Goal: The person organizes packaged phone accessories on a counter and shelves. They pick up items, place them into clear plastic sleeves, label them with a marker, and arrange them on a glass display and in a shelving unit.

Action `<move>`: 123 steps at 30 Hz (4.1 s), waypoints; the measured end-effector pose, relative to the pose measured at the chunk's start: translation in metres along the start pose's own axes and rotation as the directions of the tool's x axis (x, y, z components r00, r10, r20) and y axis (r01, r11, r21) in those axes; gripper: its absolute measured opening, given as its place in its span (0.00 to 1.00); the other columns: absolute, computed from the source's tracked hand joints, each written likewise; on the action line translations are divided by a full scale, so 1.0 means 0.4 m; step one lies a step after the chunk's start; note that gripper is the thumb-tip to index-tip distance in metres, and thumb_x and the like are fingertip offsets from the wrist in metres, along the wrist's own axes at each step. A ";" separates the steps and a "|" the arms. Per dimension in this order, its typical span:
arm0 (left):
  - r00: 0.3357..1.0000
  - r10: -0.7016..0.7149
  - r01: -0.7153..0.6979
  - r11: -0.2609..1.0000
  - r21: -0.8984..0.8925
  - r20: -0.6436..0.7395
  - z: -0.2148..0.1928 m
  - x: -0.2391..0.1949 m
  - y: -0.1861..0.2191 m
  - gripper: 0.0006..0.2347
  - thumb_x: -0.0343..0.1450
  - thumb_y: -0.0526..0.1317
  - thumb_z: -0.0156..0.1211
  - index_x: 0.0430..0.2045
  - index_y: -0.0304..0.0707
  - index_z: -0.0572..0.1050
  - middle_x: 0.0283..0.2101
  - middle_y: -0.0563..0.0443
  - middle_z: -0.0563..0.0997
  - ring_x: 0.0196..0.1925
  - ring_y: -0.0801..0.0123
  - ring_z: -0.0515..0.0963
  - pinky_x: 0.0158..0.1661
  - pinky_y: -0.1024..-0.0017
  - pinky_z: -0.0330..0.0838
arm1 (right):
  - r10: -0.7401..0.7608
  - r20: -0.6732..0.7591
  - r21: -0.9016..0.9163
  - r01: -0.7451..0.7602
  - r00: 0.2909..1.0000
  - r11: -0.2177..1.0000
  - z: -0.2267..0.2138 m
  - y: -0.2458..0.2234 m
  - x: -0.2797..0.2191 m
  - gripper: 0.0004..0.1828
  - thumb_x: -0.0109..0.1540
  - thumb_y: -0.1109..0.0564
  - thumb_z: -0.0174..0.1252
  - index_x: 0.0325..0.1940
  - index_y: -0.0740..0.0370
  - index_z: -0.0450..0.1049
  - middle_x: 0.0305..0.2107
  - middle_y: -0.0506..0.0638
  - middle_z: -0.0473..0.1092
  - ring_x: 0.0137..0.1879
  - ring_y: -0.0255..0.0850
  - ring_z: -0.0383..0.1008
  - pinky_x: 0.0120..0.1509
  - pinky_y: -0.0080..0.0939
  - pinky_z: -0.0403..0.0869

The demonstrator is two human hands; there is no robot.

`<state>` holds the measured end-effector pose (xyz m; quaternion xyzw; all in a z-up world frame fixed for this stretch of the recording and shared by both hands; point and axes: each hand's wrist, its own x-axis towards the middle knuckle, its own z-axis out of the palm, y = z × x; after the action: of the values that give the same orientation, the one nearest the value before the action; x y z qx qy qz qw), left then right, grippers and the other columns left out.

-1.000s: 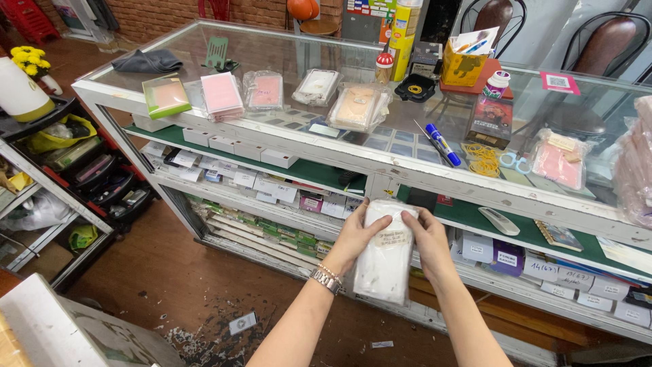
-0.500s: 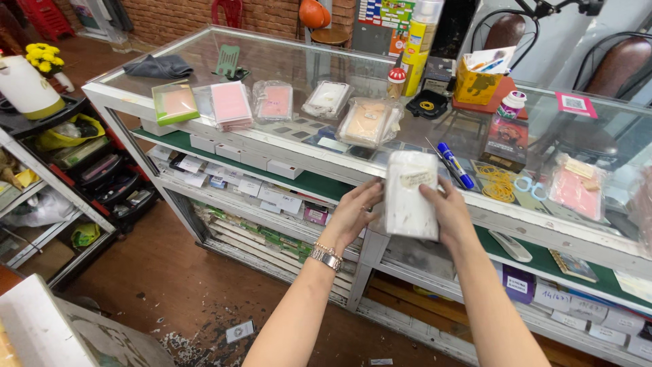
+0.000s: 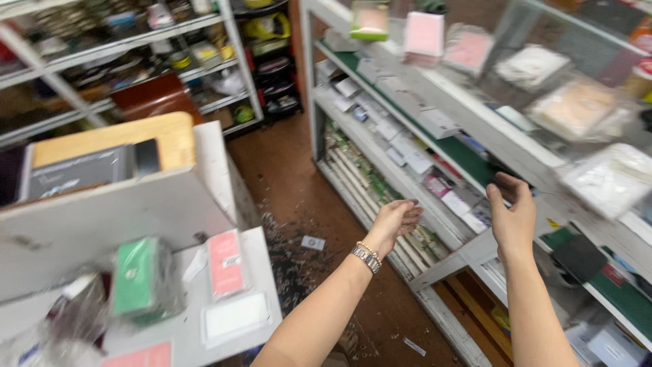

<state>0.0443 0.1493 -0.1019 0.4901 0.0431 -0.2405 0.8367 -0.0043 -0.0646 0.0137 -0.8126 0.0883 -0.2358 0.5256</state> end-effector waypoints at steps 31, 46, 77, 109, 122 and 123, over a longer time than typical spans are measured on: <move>0.035 0.525 -0.352 0.803 0.481 -0.850 -1.313 -1.114 0.246 0.09 0.76 0.36 0.53 0.45 0.32 0.77 0.40 0.44 0.85 0.40 0.66 0.83 0.41 0.70 0.76 | 0.091 0.954 0.026 -0.378 0.287 0.925 1.387 -0.472 -0.997 0.22 0.68 0.53 0.52 0.64 0.64 0.70 0.50 0.57 0.76 0.55 0.45 0.77 0.59 0.45 0.75; 0.322 -0.127 -0.102 0.980 -0.168 -0.938 -1.924 -1.481 -0.006 0.31 0.69 0.46 0.69 0.60 0.20 0.63 0.55 0.30 0.78 0.56 0.51 0.82 0.54 0.60 0.77 | 0.402 0.906 -0.420 -0.422 -0.136 0.804 1.785 -0.413 -1.606 0.38 0.67 0.35 0.45 0.74 0.60 0.58 0.67 0.56 0.63 0.73 0.51 0.60 0.74 0.56 0.60; 1.000 0.015 -0.015 0.972 0.235 0.003 -0.470 -0.566 0.358 0.28 0.70 0.56 0.59 0.55 0.31 0.74 0.49 0.48 0.83 0.48 0.70 0.83 0.47 0.73 0.76 | 0.403 0.437 0.363 -0.568 0.804 0.739 0.495 -0.324 -0.592 0.37 0.58 0.55 0.66 0.66 0.63 0.57 0.43 0.62 0.76 0.44 0.43 0.80 0.46 0.44 0.77; 0.834 0.525 -0.543 0.726 0.422 0.170 0.561 0.509 0.309 0.18 0.69 0.43 0.61 0.48 0.26 0.76 0.46 0.41 0.85 0.48 0.62 0.83 0.49 0.68 0.75 | -0.410 -0.435 -0.821 -0.167 0.801 0.546 -0.469 0.021 0.282 0.36 0.57 0.49 0.71 0.63 0.67 0.67 0.50 0.66 0.72 0.54 0.56 0.73 0.59 0.52 0.72; 0.904 -0.019 -0.276 0.735 0.619 0.426 0.743 0.867 0.273 0.29 0.67 0.55 0.64 0.40 0.12 0.77 0.41 0.28 0.84 0.42 0.53 0.86 0.38 0.60 0.77 | 0.342 -0.488 -0.005 -0.395 0.803 0.919 -0.178 0.151 0.685 0.42 0.64 0.51 0.57 0.79 0.59 0.49 0.66 0.63 0.65 0.69 0.52 0.67 0.71 0.46 0.65; 0.905 -0.092 -0.243 0.689 0.683 0.414 0.751 0.864 0.282 0.29 0.67 0.54 0.65 0.38 0.11 0.76 0.41 0.27 0.83 0.39 0.51 0.85 0.35 0.58 0.76 | 0.375 -0.495 0.046 -0.407 0.784 0.912 -0.177 0.152 0.677 0.43 0.64 0.50 0.57 0.79 0.59 0.48 0.67 0.62 0.63 0.70 0.51 0.66 0.71 0.46 0.65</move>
<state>0.3498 -0.1823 0.0370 0.7168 -0.2550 -0.3011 0.5749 0.2049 -0.2543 0.0617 -0.7053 0.3931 -0.3182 0.4967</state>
